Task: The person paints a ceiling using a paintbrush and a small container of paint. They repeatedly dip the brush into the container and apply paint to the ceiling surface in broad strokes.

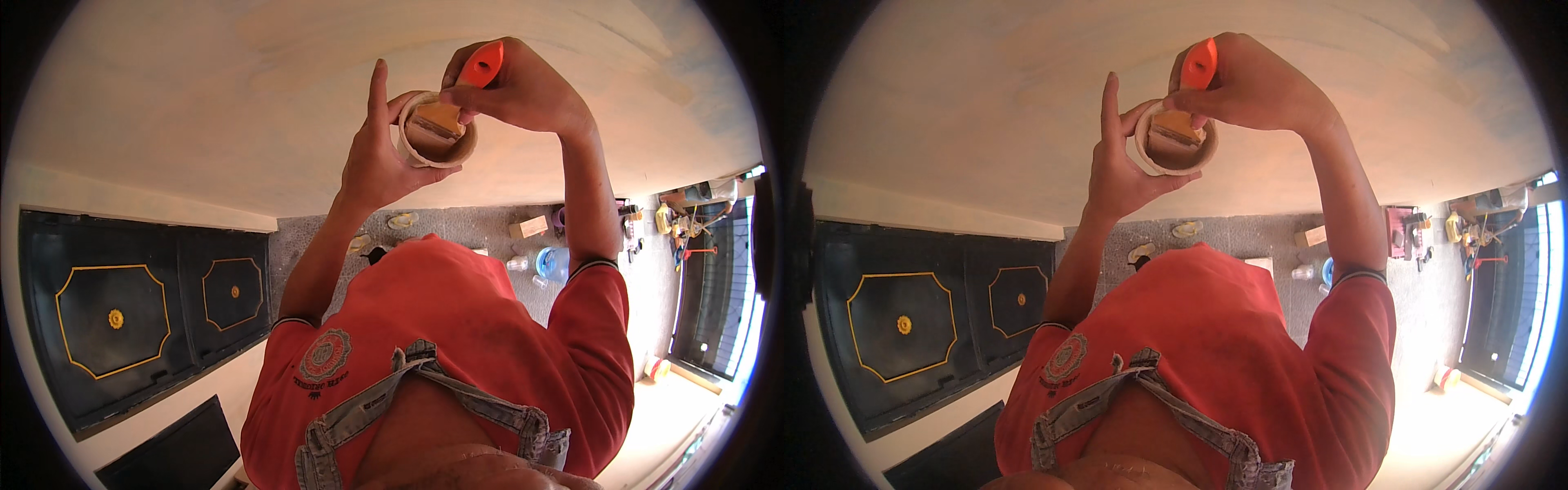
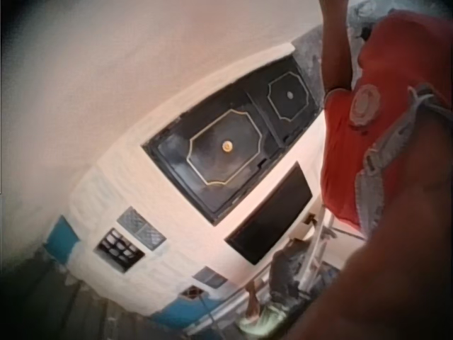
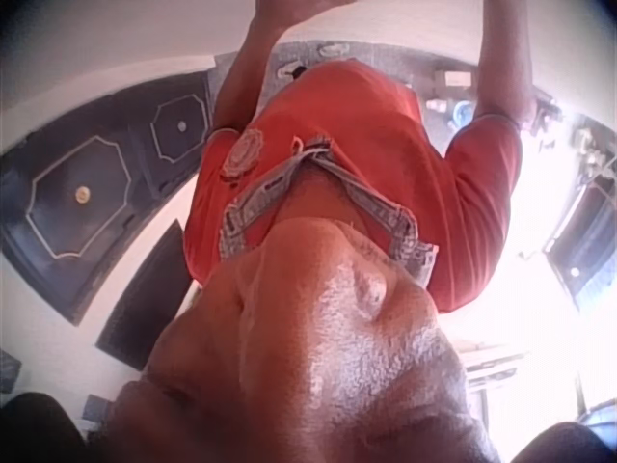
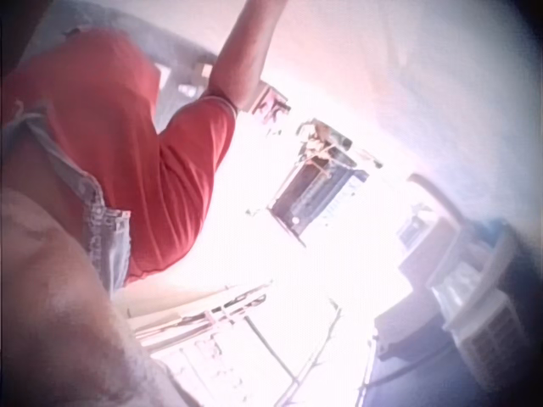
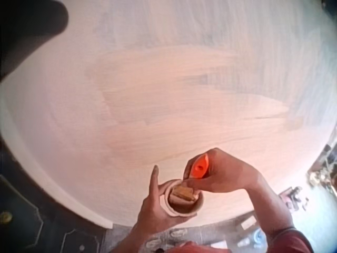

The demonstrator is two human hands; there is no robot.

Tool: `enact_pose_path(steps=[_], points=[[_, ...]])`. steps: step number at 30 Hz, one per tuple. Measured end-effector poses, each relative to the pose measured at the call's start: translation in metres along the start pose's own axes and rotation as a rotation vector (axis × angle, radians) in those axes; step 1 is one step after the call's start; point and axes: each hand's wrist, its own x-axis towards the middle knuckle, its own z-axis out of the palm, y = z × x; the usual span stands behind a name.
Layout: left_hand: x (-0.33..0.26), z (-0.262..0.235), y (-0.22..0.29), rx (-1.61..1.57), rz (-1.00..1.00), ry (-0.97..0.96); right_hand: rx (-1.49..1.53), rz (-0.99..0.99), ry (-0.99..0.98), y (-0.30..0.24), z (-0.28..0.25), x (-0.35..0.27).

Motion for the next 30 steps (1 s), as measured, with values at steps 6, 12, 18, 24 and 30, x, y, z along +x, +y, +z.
enact_pose_path(steps=[6, 12, 18, 24, 30], points=[[0.000, 0.000, -0.003, 0.014, 0.040, -0.012, -0.069, 0.019, -0.004, 0.005, 0.007, -0.003], [0.001, -0.001, -0.001, 0.000, 0.039, -0.025, -0.022, 0.033, 0.013, 0.007, 0.009, -0.007], [0.003, 0.002, 0.001, -0.015, 0.014, 0.008, 0.088, 0.022, 0.154, 0.000, -0.004, -0.024], [0.013, 0.001, 0.015, 0.039, 0.054, 0.093, 0.210, -0.079, 0.352, 0.000, -0.019, -0.043], [0.081, -0.004, 0.060, 0.090, 0.156, 0.241, 0.422, -0.402, 0.633, 0.006, -0.081, -0.037]])
